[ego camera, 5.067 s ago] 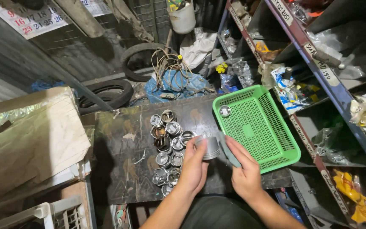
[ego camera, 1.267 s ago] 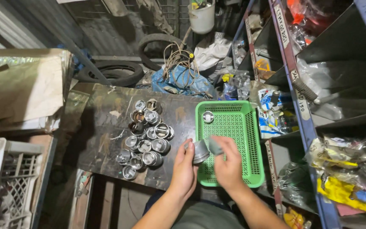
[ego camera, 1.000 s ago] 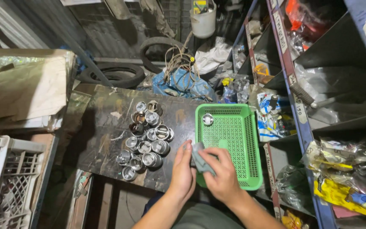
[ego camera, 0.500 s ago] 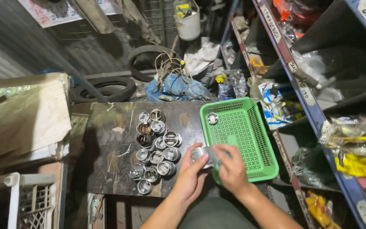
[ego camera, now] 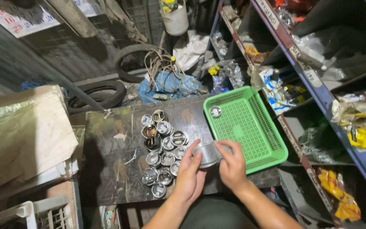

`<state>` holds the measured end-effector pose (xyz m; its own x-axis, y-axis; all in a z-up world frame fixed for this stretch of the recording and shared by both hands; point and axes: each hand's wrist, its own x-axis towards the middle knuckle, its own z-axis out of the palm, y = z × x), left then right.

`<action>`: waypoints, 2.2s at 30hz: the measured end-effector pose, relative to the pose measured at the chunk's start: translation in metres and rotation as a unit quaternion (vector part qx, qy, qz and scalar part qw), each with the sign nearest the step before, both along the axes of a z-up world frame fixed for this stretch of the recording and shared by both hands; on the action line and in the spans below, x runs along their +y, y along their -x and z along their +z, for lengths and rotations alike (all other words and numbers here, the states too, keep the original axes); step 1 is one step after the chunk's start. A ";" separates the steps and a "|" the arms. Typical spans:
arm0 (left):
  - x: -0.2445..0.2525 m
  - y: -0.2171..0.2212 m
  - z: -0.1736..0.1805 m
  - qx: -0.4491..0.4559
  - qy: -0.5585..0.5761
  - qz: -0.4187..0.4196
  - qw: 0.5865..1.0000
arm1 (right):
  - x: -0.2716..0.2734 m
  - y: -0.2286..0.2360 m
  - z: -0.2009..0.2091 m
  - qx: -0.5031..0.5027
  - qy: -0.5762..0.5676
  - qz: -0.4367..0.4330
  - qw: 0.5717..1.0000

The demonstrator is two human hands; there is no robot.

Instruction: The person picks up small, cylindrical metal parts from a green basket and a table. They use a grey abrasive pad to scrub the surfaces of the metal parts, rotating them to clean different sides, and then place them back on the table.

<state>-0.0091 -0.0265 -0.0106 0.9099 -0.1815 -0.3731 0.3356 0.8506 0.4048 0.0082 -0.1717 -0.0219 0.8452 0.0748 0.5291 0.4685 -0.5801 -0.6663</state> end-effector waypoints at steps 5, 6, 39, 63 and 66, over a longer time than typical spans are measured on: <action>0.001 0.003 0.013 0.010 -0.065 -0.007 0.998 | -0.001 0.012 0.024 0.042 -0.039 -0.026 0.998; -0.001 0.003 0.014 0.023 -0.098 -0.018 0.995 | 0.000 0.014 0.035 0.024 -0.040 -0.026 0.999; -0.109 0.000 0.008 0.032 -0.250 0.081 0.964 | -0.105 -0.020 0.028 0.155 -0.083 0.174 0.969; -0.051 -0.004 -0.004 0.131 -0.144 0.130 0.972 | -0.041 -0.015 0.049 0.073 -0.003 0.150 0.986; -0.032 -0.008 -0.003 0.148 -0.156 0.106 0.971 | -0.017 -0.013 0.048 0.029 0.014 0.179 0.983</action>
<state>-0.0011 -0.0586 -0.0134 0.7587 0.1620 -0.6310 0.3070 0.7654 0.5657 0.0212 -0.1886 0.0264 0.7907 0.3867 0.4746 0.6078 -0.4030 -0.6842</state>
